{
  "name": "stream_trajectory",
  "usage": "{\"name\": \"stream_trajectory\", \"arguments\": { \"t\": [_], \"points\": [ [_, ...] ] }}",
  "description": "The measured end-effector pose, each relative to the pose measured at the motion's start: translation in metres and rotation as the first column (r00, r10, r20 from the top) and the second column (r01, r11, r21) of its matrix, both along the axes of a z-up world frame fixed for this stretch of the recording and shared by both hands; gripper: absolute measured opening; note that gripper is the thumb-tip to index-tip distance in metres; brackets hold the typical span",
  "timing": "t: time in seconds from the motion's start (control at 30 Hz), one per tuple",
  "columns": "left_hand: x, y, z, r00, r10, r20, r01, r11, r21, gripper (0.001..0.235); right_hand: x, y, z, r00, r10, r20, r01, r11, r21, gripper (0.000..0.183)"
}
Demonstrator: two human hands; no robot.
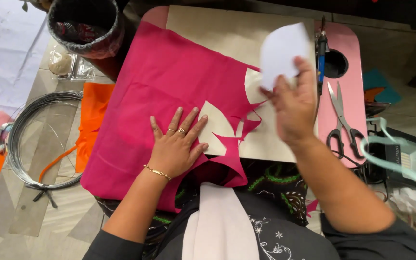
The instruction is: Using a hot tool to cut out leaf-shaped pieces from pink fabric using a template.
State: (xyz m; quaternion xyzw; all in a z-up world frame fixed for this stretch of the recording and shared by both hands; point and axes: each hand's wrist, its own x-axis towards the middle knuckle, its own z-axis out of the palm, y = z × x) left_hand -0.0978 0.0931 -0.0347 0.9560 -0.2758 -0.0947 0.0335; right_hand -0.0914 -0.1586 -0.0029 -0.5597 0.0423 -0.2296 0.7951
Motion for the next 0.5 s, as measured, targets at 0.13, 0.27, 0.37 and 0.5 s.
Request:
{"name": "stream_trajectory", "arguments": {
  "t": [0.13,0.27,0.37,0.5],
  "points": [
    [-0.007,0.006,0.0,1.0,0.011,0.017,-0.011,1.0,-0.008,0.062,0.002,0.04,-0.012,0.98,0.147,-0.131,-0.136,0.987,0.086,0.045],
    [-0.009,0.01,0.008,0.999,0.026,-0.024,-0.026,0.999,-0.034,0.063,-0.007,0.011,-0.023,0.91,0.033,-0.414,-0.184,0.926,-0.331,0.063],
    [-0.005,0.008,0.012,0.997,0.036,-0.073,-0.041,0.997,-0.067,0.059,-0.027,-0.022,-0.012,0.916,-0.147,-0.373,-0.12,0.787,-0.604,0.062],
    [0.026,-0.002,0.0,0.998,0.041,0.046,-0.033,0.985,-0.167,0.049,-0.045,-0.048,0.008,0.97,-0.242,-0.004,0.139,0.573,-0.808,0.035]
  ]
}}
